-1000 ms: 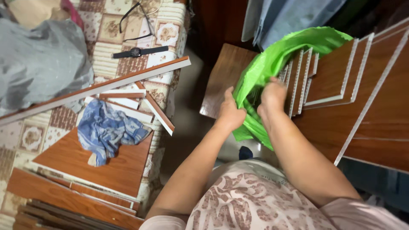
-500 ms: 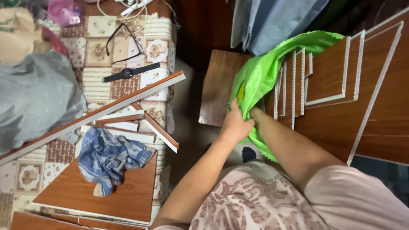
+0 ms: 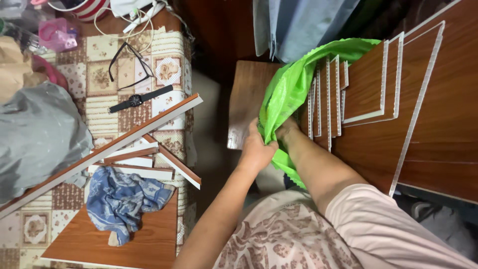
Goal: The person wipes wood-look panels with a blue cloth and places them into a green plastic bag. The person repeatedly picks up panels, wipes their surfaces, and stacks them inside the bag.
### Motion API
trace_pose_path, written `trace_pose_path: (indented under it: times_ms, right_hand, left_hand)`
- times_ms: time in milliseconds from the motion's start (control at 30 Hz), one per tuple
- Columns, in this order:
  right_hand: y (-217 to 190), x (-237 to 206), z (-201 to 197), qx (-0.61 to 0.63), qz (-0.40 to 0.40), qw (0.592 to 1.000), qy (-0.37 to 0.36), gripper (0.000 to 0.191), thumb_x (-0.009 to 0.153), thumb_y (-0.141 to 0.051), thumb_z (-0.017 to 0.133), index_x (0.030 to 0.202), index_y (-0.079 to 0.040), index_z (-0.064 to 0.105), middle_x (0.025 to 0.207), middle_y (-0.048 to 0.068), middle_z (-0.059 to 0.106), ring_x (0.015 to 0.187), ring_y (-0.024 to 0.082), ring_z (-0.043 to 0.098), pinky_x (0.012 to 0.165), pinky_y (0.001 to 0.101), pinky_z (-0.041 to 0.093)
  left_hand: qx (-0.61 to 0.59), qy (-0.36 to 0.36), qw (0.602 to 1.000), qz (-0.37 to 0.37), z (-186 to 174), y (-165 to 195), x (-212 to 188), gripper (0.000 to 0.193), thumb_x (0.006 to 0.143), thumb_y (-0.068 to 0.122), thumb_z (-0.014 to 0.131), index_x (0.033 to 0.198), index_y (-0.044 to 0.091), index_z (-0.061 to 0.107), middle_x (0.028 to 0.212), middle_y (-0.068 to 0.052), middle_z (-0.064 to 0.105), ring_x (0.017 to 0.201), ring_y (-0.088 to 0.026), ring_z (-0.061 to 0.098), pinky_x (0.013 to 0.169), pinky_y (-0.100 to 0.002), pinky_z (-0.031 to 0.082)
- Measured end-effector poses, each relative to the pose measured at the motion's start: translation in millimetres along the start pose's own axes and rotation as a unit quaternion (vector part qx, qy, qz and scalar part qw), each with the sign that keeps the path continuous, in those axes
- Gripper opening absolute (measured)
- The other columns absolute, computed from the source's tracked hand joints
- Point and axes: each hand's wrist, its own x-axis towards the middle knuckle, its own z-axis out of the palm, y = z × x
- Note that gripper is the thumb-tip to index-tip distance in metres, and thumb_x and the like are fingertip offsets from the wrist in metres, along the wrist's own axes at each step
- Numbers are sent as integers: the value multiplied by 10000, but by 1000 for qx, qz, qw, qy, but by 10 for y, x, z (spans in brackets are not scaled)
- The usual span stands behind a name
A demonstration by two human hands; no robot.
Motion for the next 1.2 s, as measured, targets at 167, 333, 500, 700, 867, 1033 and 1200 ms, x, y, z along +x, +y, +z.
trace_pose_path:
  times_ms: [167, 333, 500, 700, 867, 1033, 1200]
  right_hand:
    - [67, -88, -1, -87, -8, 996, 4, 288, 965, -314, 669, 1117, -78, 732, 1164, 167, 730, 1042, 330, 704, 932, 552, 562]
    - [-37, -79, 105, 56, -23, 997, -46, 271, 955, -301, 687, 1105, -77, 709, 1136, 173, 718, 1034, 353, 694, 908, 589, 572]
    - [-142, -121, 389, -70, -78, 995, 8, 310, 934, -287, 656, 1165, -83, 691, 1181, 151, 709, 1070, 319, 660, 915, 560, 537]
    - [-78, -878, 738, -166, -202, 962, 77, 400, 885, -202, 604, 1248, -47, 663, 1301, 153, 676, 1221, 289, 590, 1033, 511, 442]
    - [-260, -2062, 1067, -164, -335, 924, 78, 486, 854, -67, 644, 1326, 36, 595, 1506, 173, 502, 1433, 247, 343, 1178, 503, 120]
    - [-248, -2945, 1214, -226, -455, 839, -196, 544, 946, -17, 612, 1474, 5, 483, 1548, 150, 463, 1440, 247, 443, 1221, 421, 310]
    - [90, -2983, 1271, -305, -416, 810, -278, 482, 986, 121, 581, 1463, 51, 558, 1423, 110, 587, 1177, 156, 550, 903, 248, 480]
  left_hand:
    - [-9, 6, 1000, -8, -3, 87, 20, 892, 803, 189, 730, 1530, 13, 245, 1155, -276, 698, 1125, -400, 680, 972, -426, 522]
    - [-14, 33, 998, 55, -15, 218, -9, 872, 808, 153, 690, 1549, -1, 257, 1105, -250, 703, 1049, -385, 705, 915, -422, 542]
    - [27, 20, 999, -12, -125, 271, 48, 926, 776, 208, 706, 1548, 3, 239, 772, -186, 681, 759, -349, 711, 746, -424, 560]
    - [79, 61, 994, 53, -210, 220, 169, 925, 847, 375, 806, 1505, -33, 300, 1043, -302, 684, 1024, -429, 676, 900, -454, 527]
    - [113, 13, 994, -11, -86, -71, 326, 931, 822, 374, 777, 1526, -19, 311, 1216, -331, 661, 1173, -453, 641, 1006, -464, 506]
    - [70, 15, 993, -91, 267, -277, 357, 1127, 715, 594, 881, 1454, -71, 349, 1391, -317, 573, 1285, -422, 597, 1055, -469, 501]
    - [-45, 129, 987, -86, 155, -155, -70, 1541, 539, 702, 871, 1639, 56, 6, 1619, -306, 227, 1475, -451, 319, 1161, -535, 326]
